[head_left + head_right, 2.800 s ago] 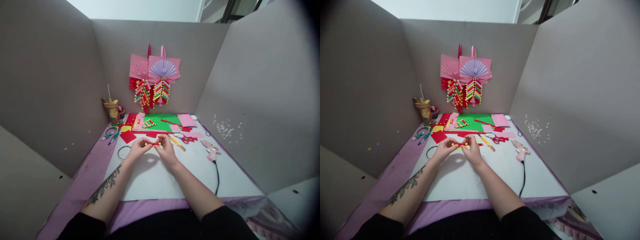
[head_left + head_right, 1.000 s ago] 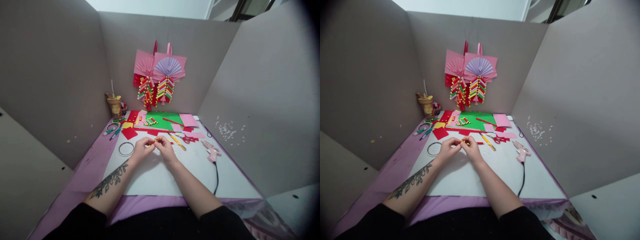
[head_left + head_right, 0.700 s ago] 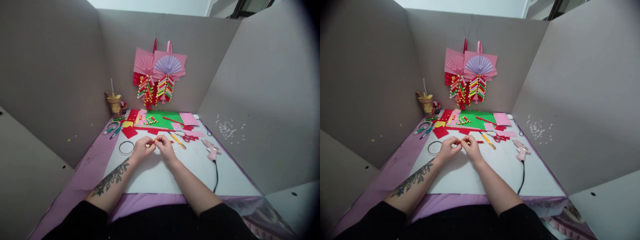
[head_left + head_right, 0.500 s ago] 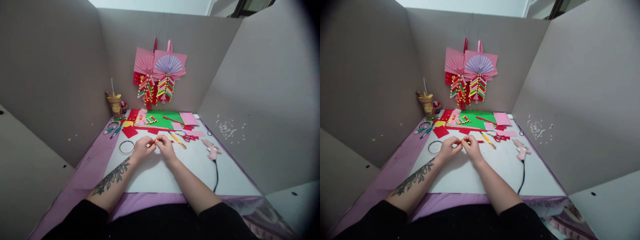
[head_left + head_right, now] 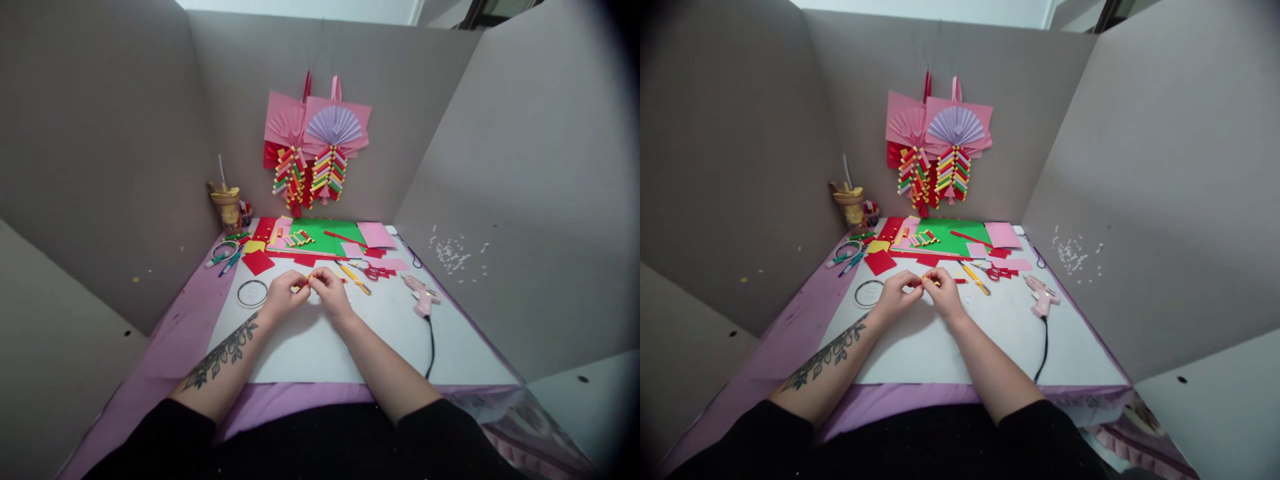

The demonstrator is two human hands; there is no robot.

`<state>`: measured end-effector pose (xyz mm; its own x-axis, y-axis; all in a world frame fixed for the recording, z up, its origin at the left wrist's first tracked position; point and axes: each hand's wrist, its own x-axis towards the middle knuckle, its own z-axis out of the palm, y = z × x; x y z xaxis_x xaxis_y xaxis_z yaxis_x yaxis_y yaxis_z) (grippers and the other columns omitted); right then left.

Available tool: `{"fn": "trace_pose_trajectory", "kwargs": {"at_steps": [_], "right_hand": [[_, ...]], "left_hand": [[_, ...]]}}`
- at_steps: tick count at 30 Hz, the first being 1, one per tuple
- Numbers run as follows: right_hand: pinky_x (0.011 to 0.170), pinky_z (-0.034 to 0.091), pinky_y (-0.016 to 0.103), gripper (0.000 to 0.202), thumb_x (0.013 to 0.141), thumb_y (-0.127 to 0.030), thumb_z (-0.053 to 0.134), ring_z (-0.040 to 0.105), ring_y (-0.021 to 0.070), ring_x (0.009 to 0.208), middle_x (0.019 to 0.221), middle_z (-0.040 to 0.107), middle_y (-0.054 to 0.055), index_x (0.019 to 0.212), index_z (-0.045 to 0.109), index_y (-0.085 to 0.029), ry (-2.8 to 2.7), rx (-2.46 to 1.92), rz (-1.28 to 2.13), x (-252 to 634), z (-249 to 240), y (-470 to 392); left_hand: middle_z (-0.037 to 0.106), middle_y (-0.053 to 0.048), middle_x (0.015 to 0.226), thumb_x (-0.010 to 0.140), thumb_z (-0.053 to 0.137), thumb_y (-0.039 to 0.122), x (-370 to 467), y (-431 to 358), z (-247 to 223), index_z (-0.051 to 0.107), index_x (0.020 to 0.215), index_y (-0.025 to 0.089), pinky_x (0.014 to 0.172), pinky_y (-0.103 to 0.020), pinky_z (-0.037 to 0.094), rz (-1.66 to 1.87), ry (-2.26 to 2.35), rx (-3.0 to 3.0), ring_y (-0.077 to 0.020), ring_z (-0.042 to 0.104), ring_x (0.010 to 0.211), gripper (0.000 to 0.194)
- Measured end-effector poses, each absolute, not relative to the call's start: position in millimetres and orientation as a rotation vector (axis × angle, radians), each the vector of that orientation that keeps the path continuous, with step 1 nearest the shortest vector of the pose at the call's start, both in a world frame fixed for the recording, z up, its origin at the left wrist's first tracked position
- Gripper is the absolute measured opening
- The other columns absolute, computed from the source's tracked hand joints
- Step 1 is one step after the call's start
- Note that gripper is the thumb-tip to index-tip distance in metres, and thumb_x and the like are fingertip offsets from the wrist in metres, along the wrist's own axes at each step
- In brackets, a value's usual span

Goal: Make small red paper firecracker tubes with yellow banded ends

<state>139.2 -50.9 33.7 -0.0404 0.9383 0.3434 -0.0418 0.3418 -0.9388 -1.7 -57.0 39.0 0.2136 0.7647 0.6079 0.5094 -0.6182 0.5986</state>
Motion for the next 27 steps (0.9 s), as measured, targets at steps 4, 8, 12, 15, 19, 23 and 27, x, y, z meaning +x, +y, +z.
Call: {"fn": "trace_pose_trajectory", "kwargs": {"at_steps": [4, 8, 12, 15, 19, 23, 27], "right_hand": [[0.065, 0.042, 0.027, 0.01, 0.073, -0.03, 0.059, 0.05, 0.0151, 0.071, 0.075, 0.054, 0.0, 0.076, 0.057, -0.021, -1.391, -0.868, 1.03, 142.8, 34.1, -49.8], [0.067, 0.042, 0.028, 0.012, 0.074, -0.032, 0.061, 0.05, 0.0154, 0.074, 0.079, 0.053, 0.001, 0.076, 0.057, -0.021, -1.426, -0.81, 1.037, 145.3, 35.9, -49.4], [0.069, 0.041, 0.028, 0.01, 0.076, -0.03, 0.06, 0.049, 0.0156, 0.076, 0.08, 0.051, 0.001, 0.075, 0.057, -0.021, -1.459, -0.745, 1.027, 146.3, 40.3, -51.4], [0.07, 0.041, 0.029, 0.01, 0.076, -0.03, 0.061, 0.049, 0.0157, 0.077, 0.081, 0.051, 0.001, 0.076, 0.057, -0.021, -1.467, -0.714, 1.023, 147.1, 42.1, -52.5], [0.072, 0.042, 0.03, 0.013, 0.075, -0.033, 0.062, 0.05, 0.0166, 0.078, 0.082, 0.051, 0.001, 0.075, 0.057, -0.021, -1.476, -0.711, 1.025, 149.0, 39.2, -49.8], [0.074, 0.042, 0.031, 0.019, 0.073, -0.039, 0.064, 0.05, 0.0176, 0.08, 0.083, 0.052, 0.002, 0.076, 0.058, -0.021, -1.412, -0.719, 1.088, 151.6, 33.6, -42.2], [0.077, 0.042, 0.032, 0.026, 0.066, -0.044, 0.069, 0.05, 0.0182, 0.081, 0.087, 0.054, 0.003, 0.071, 0.058, -0.02, -1.317, -0.641, 1.274, 153.1, 32.7, -37.3]], "left_hand": [[0.064, -0.001, 0.074, 0.074, 0.055, 0.016, -2.1, -55.2, 38.1, 0.064, 0.077, 0.018, 0.065, -0.024, 0.044, 1.344, 1.166, 2.171, -0.0124, 0.057, 0.069, 0.009], [0.065, -0.002, 0.076, 0.074, 0.056, 0.017, -2.9, -54.4, 38.9, 0.065, 0.08, 0.018, 0.065, -0.024, 0.045, 1.324, 1.137, 2.135, -0.0127, 0.058, 0.07, 0.01], [0.065, -0.003, 0.077, 0.075, 0.056, 0.019, -3.6, -54.9, 41.9, 0.065, 0.08, 0.018, 0.064, -0.023, 0.046, 1.299, 1.101, 2.094, -0.0125, 0.058, 0.071, 0.01], [0.065, -0.003, 0.076, 0.076, 0.057, 0.02, -3.3, -55.4, 43.9, 0.065, 0.079, 0.017, 0.062, -0.022, 0.045, 1.28, 1.077, 2.067, -0.0124, 0.058, 0.07, 0.01], [0.065, -0.003, 0.076, 0.076, 0.058, 0.024, -3.3, -55.4, 46.1, 0.065, 0.079, 0.016, 0.064, -0.023, 0.046, 1.261, 1.06, 2.004, -0.013, 0.058, 0.07, 0.011], [0.066, -0.005, 0.079, 0.077, 0.057, 0.034, -5.1, -52.0, 47.5, 0.065, 0.084, 0.015, 0.066, -0.025, 0.047, 1.174, 0.983, 1.765, -0.0145, 0.059, 0.072, 0.022], [0.067, -0.007, 0.078, 0.079, 0.053, 0.04, -6.7, -47.5, 45.3, 0.066, 0.084, 0.013, 0.064, -0.027, 0.048, 1.014, 0.869, 1.436, -0.0165, 0.061, 0.072, 0.031]]}}
